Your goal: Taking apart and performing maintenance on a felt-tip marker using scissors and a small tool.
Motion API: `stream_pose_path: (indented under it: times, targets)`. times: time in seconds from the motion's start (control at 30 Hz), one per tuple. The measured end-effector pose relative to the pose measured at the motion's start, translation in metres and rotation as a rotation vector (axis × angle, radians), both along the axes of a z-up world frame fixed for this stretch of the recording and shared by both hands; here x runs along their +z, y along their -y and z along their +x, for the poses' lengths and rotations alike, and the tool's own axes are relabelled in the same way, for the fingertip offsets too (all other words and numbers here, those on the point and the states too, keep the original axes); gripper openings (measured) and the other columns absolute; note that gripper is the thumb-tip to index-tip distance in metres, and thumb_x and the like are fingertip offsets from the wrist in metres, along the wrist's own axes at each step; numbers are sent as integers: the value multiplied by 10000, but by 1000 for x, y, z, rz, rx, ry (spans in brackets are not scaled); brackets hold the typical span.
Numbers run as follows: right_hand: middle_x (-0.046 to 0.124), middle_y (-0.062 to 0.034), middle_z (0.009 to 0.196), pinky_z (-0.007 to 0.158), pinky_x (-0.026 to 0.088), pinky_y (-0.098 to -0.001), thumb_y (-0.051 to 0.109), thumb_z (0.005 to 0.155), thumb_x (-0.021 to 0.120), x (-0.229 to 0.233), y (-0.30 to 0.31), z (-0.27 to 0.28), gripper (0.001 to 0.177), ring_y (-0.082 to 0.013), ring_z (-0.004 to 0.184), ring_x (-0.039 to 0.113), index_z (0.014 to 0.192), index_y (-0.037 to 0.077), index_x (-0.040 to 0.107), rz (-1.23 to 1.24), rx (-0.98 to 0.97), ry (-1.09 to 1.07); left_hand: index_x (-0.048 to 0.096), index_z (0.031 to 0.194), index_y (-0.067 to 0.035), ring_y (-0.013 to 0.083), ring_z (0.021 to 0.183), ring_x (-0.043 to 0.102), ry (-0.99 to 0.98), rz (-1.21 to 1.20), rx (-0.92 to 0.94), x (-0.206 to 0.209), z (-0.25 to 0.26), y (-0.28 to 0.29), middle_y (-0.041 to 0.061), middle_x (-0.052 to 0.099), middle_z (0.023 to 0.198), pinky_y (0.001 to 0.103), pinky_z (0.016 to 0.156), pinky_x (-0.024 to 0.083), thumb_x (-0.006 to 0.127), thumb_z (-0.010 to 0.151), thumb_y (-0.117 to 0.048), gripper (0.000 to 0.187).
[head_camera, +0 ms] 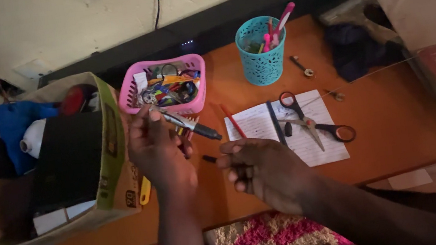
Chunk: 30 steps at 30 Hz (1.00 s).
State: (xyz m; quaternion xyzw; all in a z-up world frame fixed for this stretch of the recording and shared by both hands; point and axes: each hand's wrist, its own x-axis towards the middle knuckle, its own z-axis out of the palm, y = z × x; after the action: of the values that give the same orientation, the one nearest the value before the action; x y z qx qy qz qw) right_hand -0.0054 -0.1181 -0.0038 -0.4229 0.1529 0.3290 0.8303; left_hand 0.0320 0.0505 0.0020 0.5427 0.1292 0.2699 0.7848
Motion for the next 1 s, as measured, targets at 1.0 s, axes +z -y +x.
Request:
stream_pose_path:
  times: [1.0]
  targets:
    - [666,-68,877,652,479,-342,191,977,588,-10,0,-6,148,-181,745,591,1043,67,635,-52,20,108,617,985,-138,119,574,519,-168,-921,-307,-73,17,-50,24,682,851,292,510,427,528,1035,-242,146]
